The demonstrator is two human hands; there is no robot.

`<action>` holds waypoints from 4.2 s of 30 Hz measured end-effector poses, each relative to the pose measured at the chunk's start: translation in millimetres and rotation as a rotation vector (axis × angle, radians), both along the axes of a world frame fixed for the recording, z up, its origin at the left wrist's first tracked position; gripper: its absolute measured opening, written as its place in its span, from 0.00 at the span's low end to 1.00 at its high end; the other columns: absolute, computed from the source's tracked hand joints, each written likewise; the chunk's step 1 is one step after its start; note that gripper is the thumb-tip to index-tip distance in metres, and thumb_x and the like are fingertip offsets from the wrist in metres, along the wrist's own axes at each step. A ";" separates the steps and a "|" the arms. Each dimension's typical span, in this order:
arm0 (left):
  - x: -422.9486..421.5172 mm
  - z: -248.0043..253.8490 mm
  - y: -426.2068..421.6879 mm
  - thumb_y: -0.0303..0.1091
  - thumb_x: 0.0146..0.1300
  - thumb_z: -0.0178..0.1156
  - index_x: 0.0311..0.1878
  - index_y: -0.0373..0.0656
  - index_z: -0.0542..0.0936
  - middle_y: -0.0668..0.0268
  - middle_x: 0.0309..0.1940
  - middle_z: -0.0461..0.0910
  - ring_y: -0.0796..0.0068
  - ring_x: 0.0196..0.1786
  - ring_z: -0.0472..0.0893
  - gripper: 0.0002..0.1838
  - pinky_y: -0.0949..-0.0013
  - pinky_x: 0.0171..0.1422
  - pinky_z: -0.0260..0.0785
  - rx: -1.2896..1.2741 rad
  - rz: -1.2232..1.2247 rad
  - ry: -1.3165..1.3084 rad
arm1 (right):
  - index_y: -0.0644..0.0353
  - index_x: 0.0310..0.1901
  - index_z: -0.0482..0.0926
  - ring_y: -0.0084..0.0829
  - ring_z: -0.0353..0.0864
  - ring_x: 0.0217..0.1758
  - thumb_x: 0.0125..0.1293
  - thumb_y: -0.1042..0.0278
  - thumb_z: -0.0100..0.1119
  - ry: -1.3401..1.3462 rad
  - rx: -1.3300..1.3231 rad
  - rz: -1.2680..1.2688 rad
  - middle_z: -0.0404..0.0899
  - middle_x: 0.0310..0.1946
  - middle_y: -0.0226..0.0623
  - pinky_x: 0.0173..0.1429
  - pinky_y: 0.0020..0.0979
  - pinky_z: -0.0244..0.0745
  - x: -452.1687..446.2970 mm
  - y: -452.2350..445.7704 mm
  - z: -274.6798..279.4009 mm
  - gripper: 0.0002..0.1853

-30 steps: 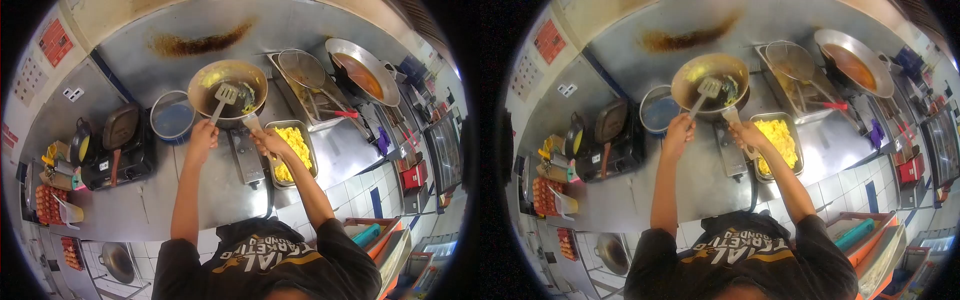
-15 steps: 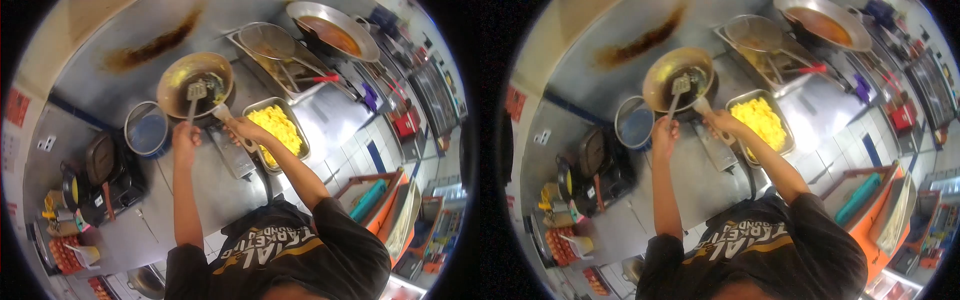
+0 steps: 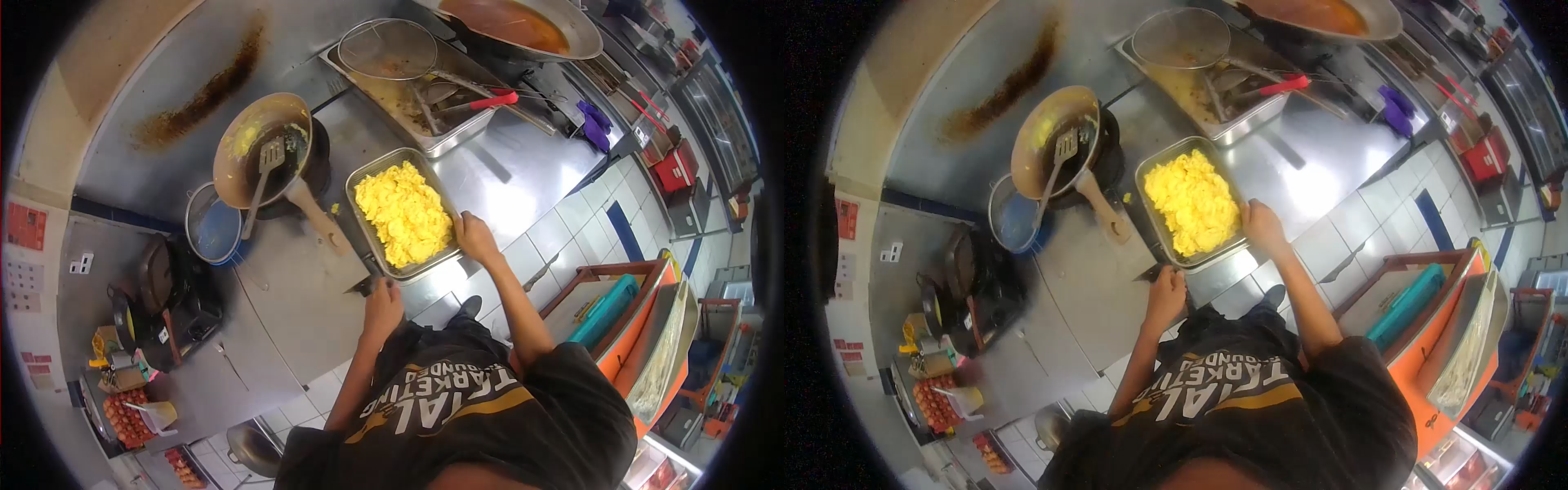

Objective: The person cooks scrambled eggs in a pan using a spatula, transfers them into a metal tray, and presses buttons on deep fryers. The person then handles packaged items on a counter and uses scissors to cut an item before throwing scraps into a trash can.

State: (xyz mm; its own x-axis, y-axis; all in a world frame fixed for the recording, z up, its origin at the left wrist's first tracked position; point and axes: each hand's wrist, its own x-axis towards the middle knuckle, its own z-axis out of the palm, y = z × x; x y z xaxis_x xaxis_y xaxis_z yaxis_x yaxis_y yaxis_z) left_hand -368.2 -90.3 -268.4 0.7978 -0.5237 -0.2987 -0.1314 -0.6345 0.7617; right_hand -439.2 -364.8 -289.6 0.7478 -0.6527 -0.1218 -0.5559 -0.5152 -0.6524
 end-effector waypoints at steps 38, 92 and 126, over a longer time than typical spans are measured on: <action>-269.5 37.8 -578.4 0.41 0.77 0.48 0.34 0.35 0.69 0.59 0.25 0.67 0.71 0.32 0.67 0.19 0.61 0.39 0.63 -0.386 -0.584 0.312 | 0.69 0.35 0.72 0.61 0.76 0.33 0.78 0.57 0.43 -0.250 -0.005 -1.119 0.73 0.28 0.63 0.38 0.47 0.68 -439.3 -300.0 103.0 0.21; -351.1 -48.3 -1886.0 0.51 0.75 0.45 0.42 0.31 0.81 0.37 0.40 0.81 0.33 0.49 0.79 0.28 0.42 0.54 0.70 -0.199 -0.436 -0.322 | 0.71 0.36 0.78 0.49 0.83 0.35 0.64 0.60 0.55 -0.380 0.000 -0.820 0.82 0.30 0.56 0.43 0.43 0.75 -537.7 -1649.9 -56.2 0.17; -323.3 -34.2 -1202.6 0.32 0.63 0.54 0.77 0.35 0.54 0.41 0.46 0.80 0.39 0.39 0.83 0.39 0.42 0.45 0.75 0.688 0.359 -0.355 | 0.69 0.68 0.61 0.56 0.84 0.44 0.63 0.59 0.61 -0.027 0.478 0.530 0.83 0.43 0.56 0.47 0.54 0.77 -304.1 -1157.9 -29.8 0.36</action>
